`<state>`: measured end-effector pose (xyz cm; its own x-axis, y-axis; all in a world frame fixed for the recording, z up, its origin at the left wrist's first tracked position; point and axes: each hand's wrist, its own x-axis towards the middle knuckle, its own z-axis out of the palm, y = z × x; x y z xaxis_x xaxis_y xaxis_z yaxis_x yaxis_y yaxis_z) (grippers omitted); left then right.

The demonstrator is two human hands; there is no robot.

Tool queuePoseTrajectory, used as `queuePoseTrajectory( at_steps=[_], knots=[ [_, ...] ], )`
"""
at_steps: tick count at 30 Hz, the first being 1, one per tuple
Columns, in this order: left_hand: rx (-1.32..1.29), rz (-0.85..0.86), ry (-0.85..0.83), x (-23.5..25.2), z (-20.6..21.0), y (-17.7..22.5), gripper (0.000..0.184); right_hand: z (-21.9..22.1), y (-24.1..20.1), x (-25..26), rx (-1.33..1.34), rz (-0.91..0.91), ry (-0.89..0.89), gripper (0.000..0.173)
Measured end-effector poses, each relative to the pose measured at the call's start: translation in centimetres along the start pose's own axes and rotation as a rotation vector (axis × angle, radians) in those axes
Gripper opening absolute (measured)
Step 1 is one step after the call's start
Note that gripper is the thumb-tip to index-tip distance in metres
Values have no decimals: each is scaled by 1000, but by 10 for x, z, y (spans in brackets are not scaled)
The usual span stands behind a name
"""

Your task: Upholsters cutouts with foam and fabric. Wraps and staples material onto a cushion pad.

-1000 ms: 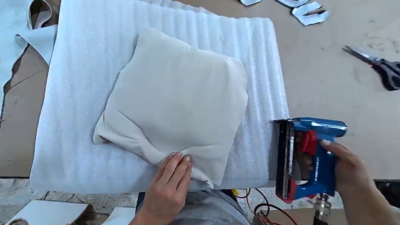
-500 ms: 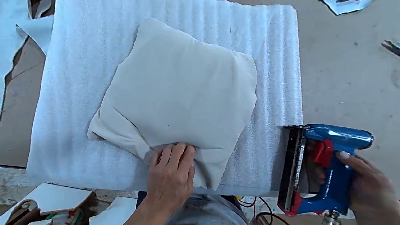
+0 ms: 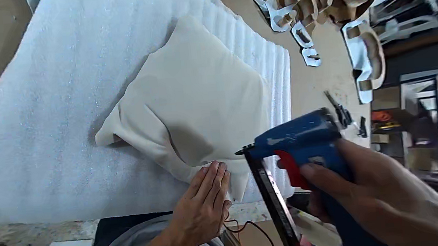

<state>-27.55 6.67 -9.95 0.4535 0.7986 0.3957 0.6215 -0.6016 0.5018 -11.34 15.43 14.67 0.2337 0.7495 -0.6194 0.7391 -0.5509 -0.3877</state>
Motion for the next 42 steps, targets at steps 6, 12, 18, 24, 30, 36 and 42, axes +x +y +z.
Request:
queuePoseTrajectory(
  at_steps=[6,12,18,24,30,36,42],
  knots=[
    [-91,87,43,-5,6,-12,56,27,-30,20,-107,189,-70,17],
    [-63,73,27,-5,7,-10,62,46,-45,26,-175,250,-24,16],
    [-95,35,61,-4,9,-8,64,53,-66,44,-325,316,-52,17],
    [-73,33,76,-6,14,-8,64,47,-82,65,-354,363,-169,18],
    [6,65,36,-4,11,-10,61,47,-86,71,-341,379,-186,16],
    [-51,21,45,-1,10,-6,57,43,-55,39,-229,277,-47,18],
    [-59,4,-8,-1,5,-5,59,54,-29,19,-110,238,108,22]
  ],
)
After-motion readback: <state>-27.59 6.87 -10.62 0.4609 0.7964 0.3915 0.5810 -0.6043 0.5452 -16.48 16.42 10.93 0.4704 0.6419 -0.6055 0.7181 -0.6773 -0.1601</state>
